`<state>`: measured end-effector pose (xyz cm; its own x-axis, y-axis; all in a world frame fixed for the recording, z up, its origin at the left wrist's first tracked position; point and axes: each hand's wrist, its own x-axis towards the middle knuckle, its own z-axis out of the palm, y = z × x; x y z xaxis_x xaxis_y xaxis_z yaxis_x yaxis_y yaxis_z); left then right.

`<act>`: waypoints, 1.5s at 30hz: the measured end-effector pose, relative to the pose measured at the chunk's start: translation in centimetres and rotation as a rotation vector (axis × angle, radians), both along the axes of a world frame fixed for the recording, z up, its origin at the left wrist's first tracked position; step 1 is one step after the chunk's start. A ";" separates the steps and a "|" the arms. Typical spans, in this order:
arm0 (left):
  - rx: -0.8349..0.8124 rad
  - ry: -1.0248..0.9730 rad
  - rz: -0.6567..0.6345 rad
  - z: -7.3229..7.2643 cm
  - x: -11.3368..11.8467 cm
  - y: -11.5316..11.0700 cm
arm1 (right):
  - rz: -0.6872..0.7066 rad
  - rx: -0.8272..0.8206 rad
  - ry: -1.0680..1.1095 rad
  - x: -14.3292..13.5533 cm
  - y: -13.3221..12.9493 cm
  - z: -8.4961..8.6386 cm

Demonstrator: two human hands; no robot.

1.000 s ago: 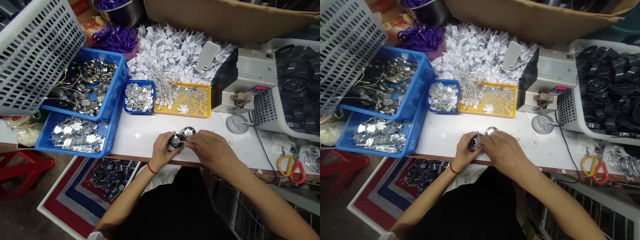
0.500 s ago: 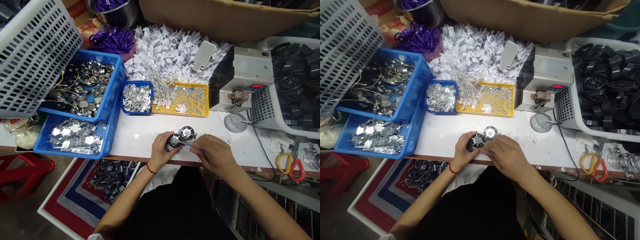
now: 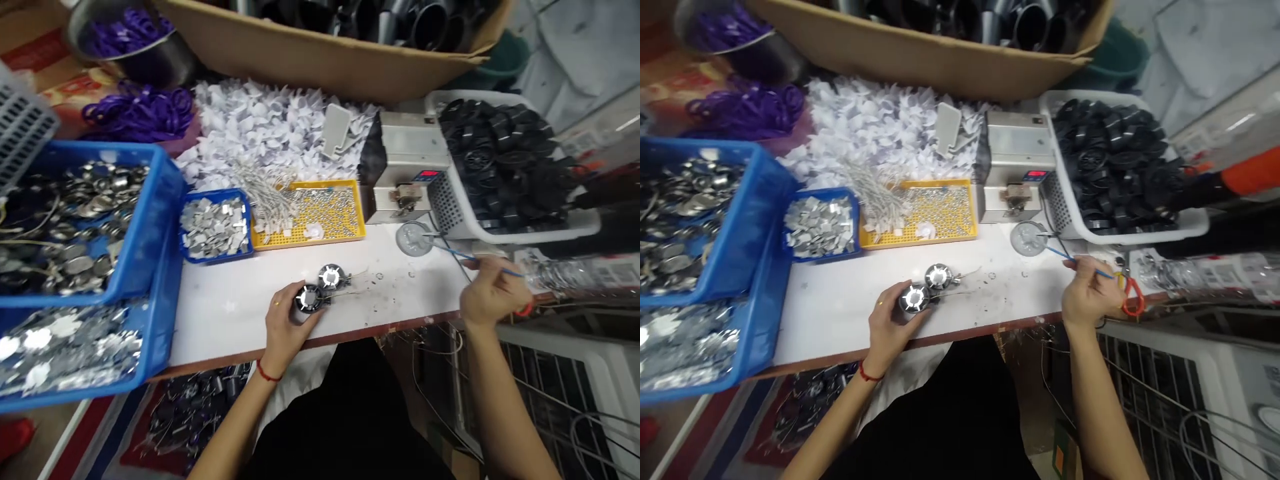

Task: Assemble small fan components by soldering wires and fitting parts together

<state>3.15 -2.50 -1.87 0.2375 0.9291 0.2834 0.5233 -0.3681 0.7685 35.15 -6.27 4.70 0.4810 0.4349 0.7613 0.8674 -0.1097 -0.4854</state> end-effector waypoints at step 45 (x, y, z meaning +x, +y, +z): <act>0.007 0.042 0.025 -0.3 0.2 0.5 | 0.342 -0.239 0.072 2.8 -2.0 -6.5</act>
